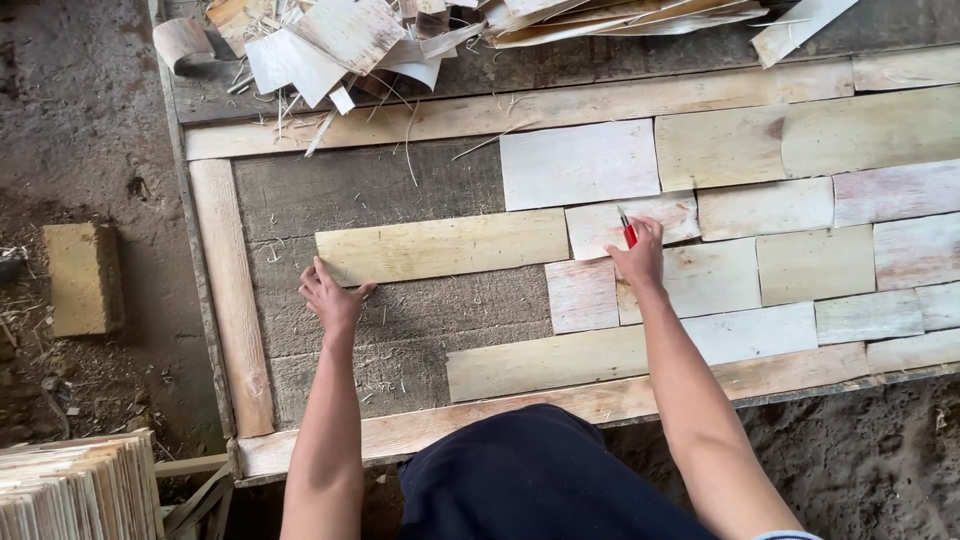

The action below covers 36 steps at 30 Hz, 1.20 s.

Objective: Selecting, trimming with a utility knife, and arranging wood veneer strips into a tiled pattern on a flat surface.

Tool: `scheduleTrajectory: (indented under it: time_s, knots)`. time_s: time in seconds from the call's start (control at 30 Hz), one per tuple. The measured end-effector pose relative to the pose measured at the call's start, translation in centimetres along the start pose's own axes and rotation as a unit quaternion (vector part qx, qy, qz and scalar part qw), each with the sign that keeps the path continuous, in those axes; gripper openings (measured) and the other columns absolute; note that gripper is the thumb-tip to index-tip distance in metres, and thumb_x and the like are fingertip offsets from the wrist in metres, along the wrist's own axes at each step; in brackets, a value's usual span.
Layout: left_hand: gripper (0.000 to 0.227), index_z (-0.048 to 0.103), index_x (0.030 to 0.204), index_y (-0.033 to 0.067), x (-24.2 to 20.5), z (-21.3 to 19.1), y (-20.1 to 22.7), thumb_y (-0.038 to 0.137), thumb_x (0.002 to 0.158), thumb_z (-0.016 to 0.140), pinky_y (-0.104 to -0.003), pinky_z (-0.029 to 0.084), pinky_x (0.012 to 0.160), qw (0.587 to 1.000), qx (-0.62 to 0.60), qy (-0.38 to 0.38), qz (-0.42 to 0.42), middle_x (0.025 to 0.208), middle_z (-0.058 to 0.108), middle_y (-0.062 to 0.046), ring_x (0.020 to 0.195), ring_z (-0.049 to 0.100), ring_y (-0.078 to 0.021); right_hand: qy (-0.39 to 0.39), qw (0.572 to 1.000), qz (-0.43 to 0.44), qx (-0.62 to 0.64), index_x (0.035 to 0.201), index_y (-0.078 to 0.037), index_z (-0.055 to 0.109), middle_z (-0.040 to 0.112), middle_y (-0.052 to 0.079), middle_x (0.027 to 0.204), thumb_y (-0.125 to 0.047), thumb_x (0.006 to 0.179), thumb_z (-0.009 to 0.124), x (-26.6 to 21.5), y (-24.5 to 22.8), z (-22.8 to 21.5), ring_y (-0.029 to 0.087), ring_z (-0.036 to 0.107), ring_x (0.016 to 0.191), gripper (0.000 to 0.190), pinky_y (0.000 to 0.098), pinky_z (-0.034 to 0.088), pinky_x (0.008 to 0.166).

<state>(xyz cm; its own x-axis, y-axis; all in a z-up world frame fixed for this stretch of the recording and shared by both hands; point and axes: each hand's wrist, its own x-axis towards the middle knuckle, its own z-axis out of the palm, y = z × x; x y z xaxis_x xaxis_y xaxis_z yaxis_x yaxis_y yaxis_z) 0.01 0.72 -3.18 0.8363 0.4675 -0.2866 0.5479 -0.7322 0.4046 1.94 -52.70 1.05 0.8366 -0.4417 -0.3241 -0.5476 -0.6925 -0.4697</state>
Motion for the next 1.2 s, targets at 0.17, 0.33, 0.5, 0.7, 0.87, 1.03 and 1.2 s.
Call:
scheduleTrajectory:
  time_s: [0.17,0.33,0.5,0.7,0.87,1.03,1.2]
  knots:
    - [0.123,0.031,0.16,0.0088,-0.5,0.1,0.8,0.034,0.061,0.098,-0.063,0.041,0.109,1.0,0.026,-0.005,-0.01,0.151,0.03,-0.011,0.136,0.033,-0.04,-0.047,0.999,0.018,-0.016,0.153,-0.013,0.048,0.024,0.011,0.166,-0.021,0.074,0.089,-0.6,0.1,-4.0,0.04,0.039,0.146,0.089,0.0549,0.038,0.121]
    - [0.121,0.03,0.161,0.009,-1.2,-0.3,2.1,0.035,0.062,0.097,-0.064,0.04,0.11,0.999,0.03,-0.019,-0.014,0.156,0.026,-0.014,0.142,0.028,-0.0416,-0.073,0.995,0.043,-0.048,0.158,-0.024,0.044,0.015,0.004,0.172,-0.037,0.068,0.093,0.4,1.9,-3.9,0.033,0.038,0.149,0.103,0.0473,0.04,0.12]
    - [0.117,0.032,0.16,0.0042,-1.2,-0.3,2.4,0.033,0.066,0.096,-0.064,0.038,0.113,0.999,0.014,-0.026,-0.019,0.157,0.028,-0.021,0.144,0.029,-0.0468,-0.081,0.995,0.063,-0.011,0.161,-0.024,0.039,0.013,0.013,0.172,-0.041,0.066,0.093,-0.5,1.2,-3.7,0.039,0.032,0.152,0.11,0.0516,0.037,0.122]
    - [0.12,0.032,0.16,0.0019,-0.9,1.0,1.4,0.034,0.064,0.096,-0.062,0.031,0.118,1.0,0.009,-0.008,0.003,0.156,0.029,-0.026,0.143,0.031,-0.0499,-0.068,0.995,0.072,-0.006,0.162,-0.027,0.038,0.009,0.01,0.172,-0.04,0.068,0.091,0.0,2.6,-2.4,0.037,0.034,0.151,0.108,0.0509,0.037,0.121]
    - [0.119,0.033,0.158,-0.0009,-0.7,1.5,1.2,0.034,0.063,0.096,-0.061,0.029,0.12,1.0,0.005,-0.003,0.015,0.155,0.029,-0.028,0.141,0.031,-0.0521,-0.069,0.995,0.073,0.006,0.161,-0.028,0.038,0.01,0.011,0.172,-0.044,0.064,0.092,-0.1,2.3,-2.8,0.037,0.032,0.152,0.112,0.0503,0.037,0.121]
    - [0.119,0.034,0.157,-0.0023,-0.6,1.6,1.2,0.033,0.062,0.096,-0.061,0.028,0.12,1.0,0.006,-0.001,0.018,0.154,0.031,-0.029,0.141,0.032,-0.0524,-0.071,0.994,0.083,0.001,0.16,-0.03,0.039,0.011,0.009,0.172,-0.046,0.062,0.092,-0.4,1.8,-3.2,0.035,0.032,0.152,0.113,0.0488,0.036,0.122]
    - [0.12,0.033,0.158,-0.0022,-0.7,1.6,1.1,0.033,0.063,0.097,-0.06,0.028,0.12,1.0,0.003,-0.002,0.021,0.153,0.03,-0.03,0.141,0.032,-0.0529,-0.056,0.995,0.085,0.014,0.158,-0.027,0.044,0.016,0.01,0.171,-0.045,0.065,0.092,-0.4,1.7,-3.4,0.036,0.035,0.151,0.106,0.0496,0.037,0.121]
